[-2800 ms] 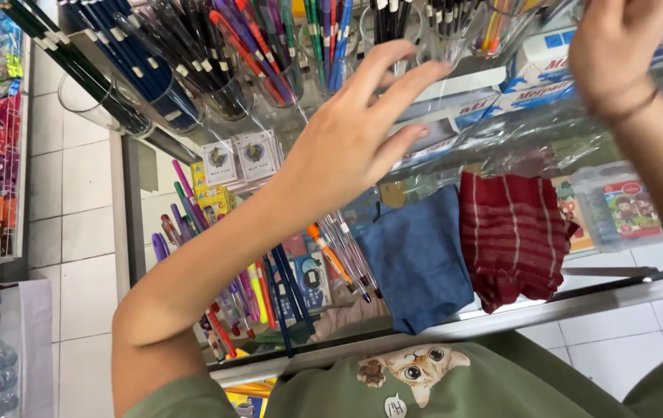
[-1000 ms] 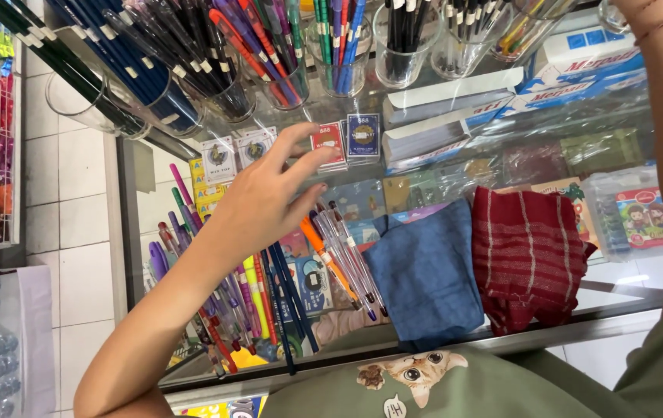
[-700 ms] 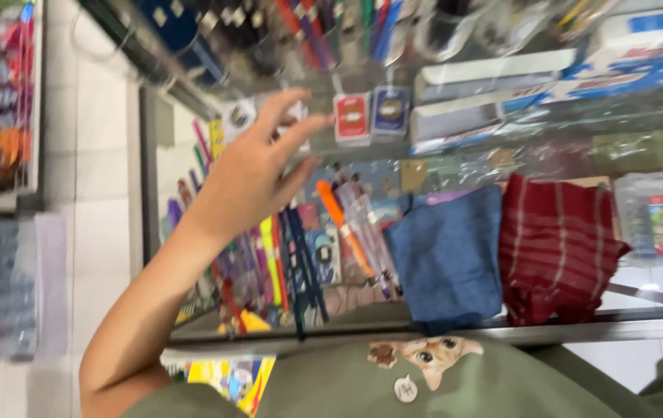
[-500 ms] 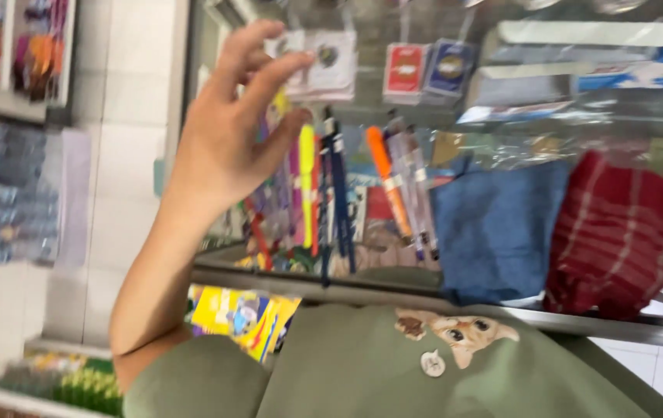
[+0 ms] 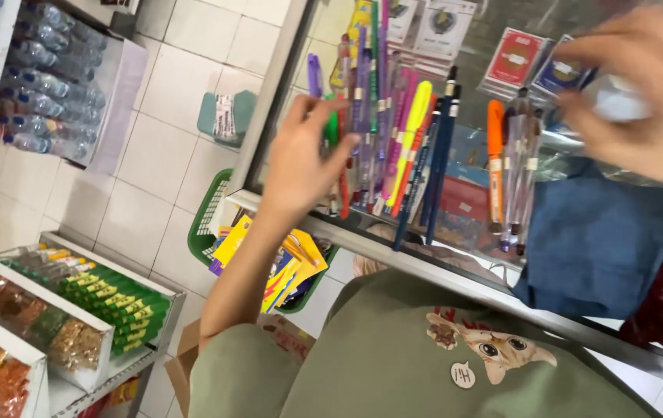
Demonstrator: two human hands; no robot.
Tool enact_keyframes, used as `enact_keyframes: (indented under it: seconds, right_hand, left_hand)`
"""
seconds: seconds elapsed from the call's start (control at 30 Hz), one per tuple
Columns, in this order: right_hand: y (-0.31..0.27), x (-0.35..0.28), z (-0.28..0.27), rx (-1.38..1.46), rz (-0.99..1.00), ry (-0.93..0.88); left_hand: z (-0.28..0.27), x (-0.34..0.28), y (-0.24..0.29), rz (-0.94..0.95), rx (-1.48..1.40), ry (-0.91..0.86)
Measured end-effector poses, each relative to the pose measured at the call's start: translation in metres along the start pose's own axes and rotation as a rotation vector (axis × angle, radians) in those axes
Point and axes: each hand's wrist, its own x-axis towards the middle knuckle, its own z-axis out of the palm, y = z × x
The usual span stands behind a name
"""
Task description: Organizing various stationery items including pens, markers, and notebooks on a glass display counter and in a basket.
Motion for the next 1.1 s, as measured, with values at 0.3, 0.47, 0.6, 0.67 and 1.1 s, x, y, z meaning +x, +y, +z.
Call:
enact_keyframes:
  seconds: [0.3, 0.47, 0.6, 0.67, 1.1]
  right_hand:
    - [-0.018, 0.138, 0.087, -0.209, -0.476, -0.068]
    - [0.001, 0.144, 0.110, -0.256, -0.527, -0.273]
    - [0.002, 0.142, 0.108, -0.305, -0.578, -0.329]
    - [0.003, 0.141, 0.102, -0.303, -0.577, -0.269]
    - [-0.013, 0.080, 0.085, 0.720, 0.207, 0.052]
  left_hand:
    - [-0.010, 0.011, -0.019, 0.058, -0.115, -0.081]
    - [-0.027, 0.022, -0.032, 0.140, -0.153, -0.132]
    - [-0.031, 0.036, -0.043, 0.253, -0.124, -0.192]
    - [-0.030, 0.047, -0.046, 0.314, -0.089, -0.197]
    - [-0.008, 0.104, -0.061, 0.954, 0.315, -0.392]
